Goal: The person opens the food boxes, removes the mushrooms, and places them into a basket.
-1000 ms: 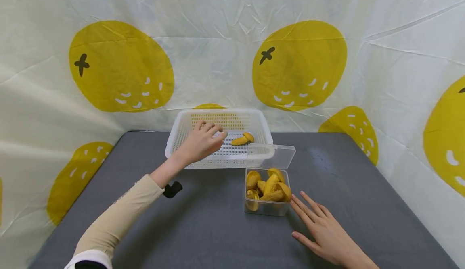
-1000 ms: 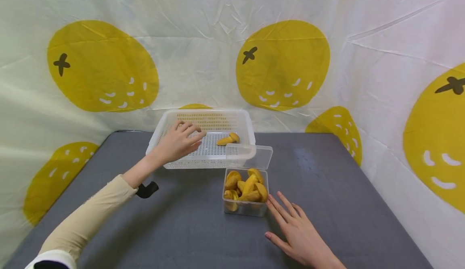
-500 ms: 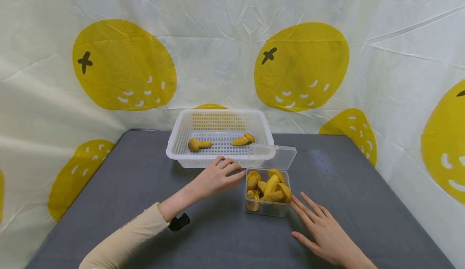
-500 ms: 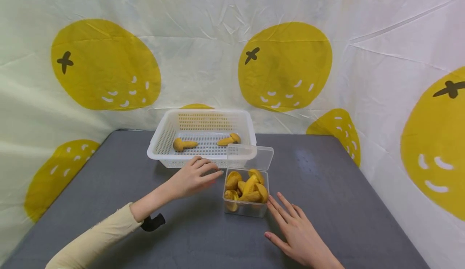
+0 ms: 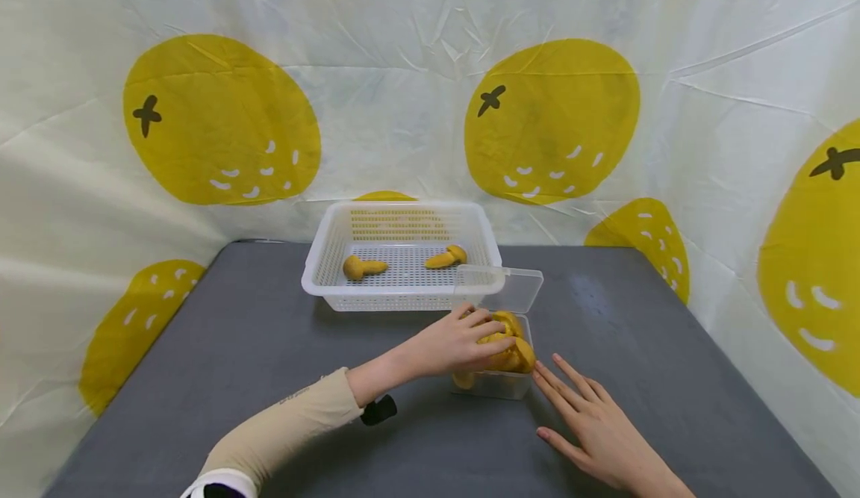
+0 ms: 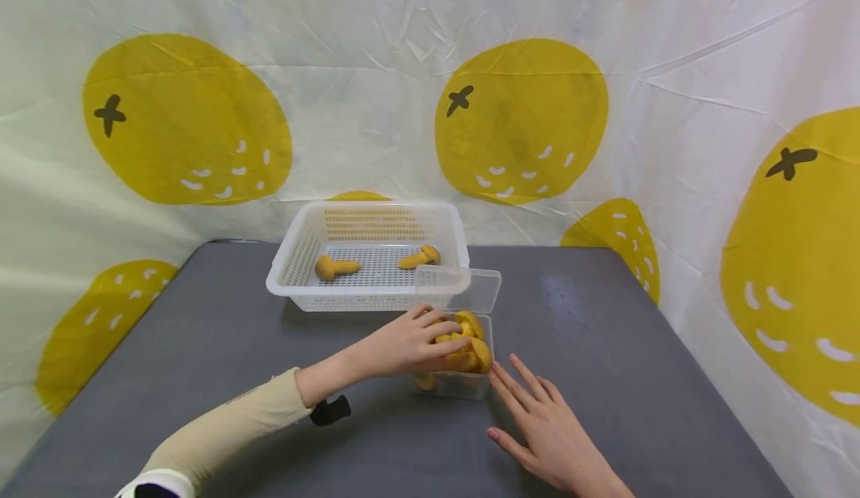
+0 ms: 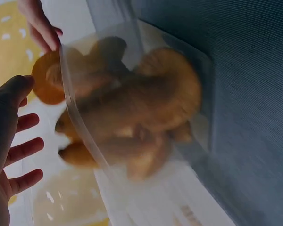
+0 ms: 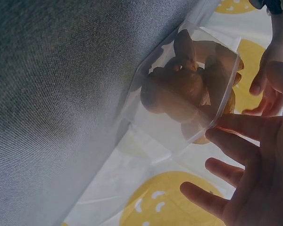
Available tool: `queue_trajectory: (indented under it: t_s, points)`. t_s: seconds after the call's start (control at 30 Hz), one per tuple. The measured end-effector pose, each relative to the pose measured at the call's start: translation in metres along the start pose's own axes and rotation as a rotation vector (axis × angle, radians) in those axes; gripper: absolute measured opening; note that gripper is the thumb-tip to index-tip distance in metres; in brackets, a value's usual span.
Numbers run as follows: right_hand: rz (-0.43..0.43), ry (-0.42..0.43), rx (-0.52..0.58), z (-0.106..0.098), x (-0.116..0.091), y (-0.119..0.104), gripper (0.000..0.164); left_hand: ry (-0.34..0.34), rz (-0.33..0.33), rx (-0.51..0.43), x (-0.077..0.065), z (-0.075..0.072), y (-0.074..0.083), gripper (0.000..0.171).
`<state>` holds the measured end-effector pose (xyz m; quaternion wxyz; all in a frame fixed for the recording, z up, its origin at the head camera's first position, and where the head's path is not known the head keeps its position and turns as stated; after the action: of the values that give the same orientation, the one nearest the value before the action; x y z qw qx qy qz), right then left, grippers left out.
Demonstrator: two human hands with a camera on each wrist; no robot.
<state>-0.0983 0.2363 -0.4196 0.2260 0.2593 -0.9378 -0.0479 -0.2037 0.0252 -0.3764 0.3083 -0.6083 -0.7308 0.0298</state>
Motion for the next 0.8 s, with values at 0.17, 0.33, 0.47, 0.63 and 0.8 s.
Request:
queue_trajectory:
  t_s: [0.17,0.33,0.47,0.63,0.8]
  points:
    - [-0.012,0.003,-0.011,-0.001,-0.001,0.000,0.070,-0.010,0.033,0.003,0.021,0.009,0.008,0.033]
    - [-0.020,0.018,-0.023,-0.001,-0.001,0.000,0.069,-0.078,0.036,0.054,0.031,0.014,0.012,0.036]
    - [-0.028,0.016,-0.029,0.000,-0.001,0.000,0.067,-0.142,0.030,0.078,0.031,0.017,0.012,0.034]
    - [-0.039,0.020,-0.031,0.000,0.001,0.002,0.066,-0.150,0.029,0.054,0.030,0.016,0.010,0.026]
    - [-0.066,0.044,-0.039,0.000,0.004,0.005,0.063,-0.145,0.013,0.029,0.028,0.012,0.006,0.022]
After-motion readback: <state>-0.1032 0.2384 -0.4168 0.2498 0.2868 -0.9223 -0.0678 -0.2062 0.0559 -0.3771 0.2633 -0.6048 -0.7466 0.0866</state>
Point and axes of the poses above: each hand's wrist, its own x-axis towards the middle knuckle, its own z-axis out of the palm, y = z × x, the point moved 2 cm from there along x, towards the middle knuckle, and after that the axes turned 8 degrees about -x, right-handed, at the moved point
